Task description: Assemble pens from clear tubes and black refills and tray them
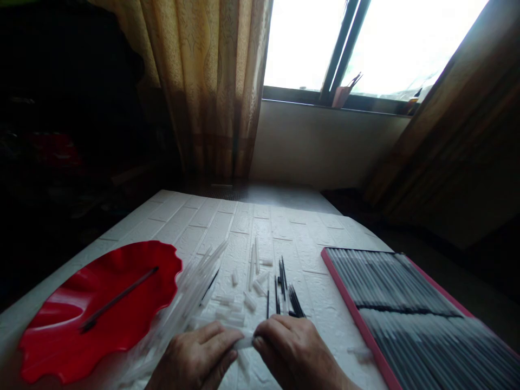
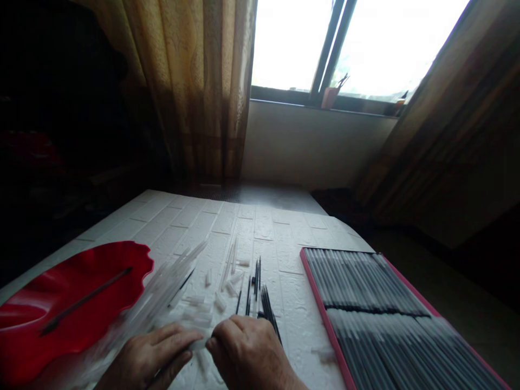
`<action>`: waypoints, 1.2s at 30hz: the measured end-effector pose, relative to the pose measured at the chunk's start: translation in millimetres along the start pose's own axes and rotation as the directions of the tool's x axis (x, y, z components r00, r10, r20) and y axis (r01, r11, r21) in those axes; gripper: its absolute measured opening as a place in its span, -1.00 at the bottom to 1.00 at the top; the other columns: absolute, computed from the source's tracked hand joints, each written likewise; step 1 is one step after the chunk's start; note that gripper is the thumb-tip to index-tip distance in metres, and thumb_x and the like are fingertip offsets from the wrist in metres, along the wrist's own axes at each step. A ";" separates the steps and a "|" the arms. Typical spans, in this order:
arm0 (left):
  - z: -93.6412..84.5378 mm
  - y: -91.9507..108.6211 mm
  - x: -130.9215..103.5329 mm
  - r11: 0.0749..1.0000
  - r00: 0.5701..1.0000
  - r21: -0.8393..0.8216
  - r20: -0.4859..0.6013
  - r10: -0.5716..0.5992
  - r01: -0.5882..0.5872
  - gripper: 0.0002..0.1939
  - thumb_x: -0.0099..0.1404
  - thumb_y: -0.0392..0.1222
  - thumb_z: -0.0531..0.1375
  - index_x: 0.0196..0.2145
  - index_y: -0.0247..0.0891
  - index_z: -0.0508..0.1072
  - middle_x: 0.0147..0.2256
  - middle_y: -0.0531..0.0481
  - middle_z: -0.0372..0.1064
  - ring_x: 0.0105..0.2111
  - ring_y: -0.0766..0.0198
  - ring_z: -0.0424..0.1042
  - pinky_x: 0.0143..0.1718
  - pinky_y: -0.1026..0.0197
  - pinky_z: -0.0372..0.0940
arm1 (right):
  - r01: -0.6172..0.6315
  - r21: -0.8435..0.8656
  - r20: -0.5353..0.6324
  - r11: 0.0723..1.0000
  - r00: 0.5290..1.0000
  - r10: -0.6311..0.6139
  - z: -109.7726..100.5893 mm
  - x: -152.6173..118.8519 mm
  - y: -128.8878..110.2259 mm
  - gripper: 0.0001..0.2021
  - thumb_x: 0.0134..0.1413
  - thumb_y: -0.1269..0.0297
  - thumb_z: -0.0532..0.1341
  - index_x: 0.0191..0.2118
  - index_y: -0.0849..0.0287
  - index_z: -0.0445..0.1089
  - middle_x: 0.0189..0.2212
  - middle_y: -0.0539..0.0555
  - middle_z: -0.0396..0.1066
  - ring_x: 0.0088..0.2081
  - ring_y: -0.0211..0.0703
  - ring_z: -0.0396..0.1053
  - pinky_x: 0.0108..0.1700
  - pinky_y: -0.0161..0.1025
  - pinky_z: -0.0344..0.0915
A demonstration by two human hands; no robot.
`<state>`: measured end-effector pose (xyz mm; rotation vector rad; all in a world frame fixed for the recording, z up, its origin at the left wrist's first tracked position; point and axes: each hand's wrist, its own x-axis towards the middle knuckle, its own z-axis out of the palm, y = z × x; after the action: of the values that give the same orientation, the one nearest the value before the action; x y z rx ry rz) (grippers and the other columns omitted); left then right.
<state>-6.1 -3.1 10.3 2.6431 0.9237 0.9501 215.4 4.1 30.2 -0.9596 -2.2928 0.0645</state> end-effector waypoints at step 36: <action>4.9 -1.5 -3.3 1.000 1.000 0.008 -0.005 -0.025 0.025 -0.69 0.57 -0.13 -0.09 0.00 -0.17 0.42 -0.36 -0.02 0.52 -0.43 0.23 0.58 -0.44 0.32 0.45 | -0.144 0.055 0.241 0.988 0.962 0.127 1.8 -5.2 3.6 -0.77 0.17 0.38 0.13 -0.52 0.16 0.34 -0.62 0.01 0.48 -0.59 -0.23 0.44 -0.53 -0.34 0.08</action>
<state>-5.7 -3.8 4.3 2.6309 0.9618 0.9492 219.3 3.8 24.8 -1.1218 -2.4168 0.3348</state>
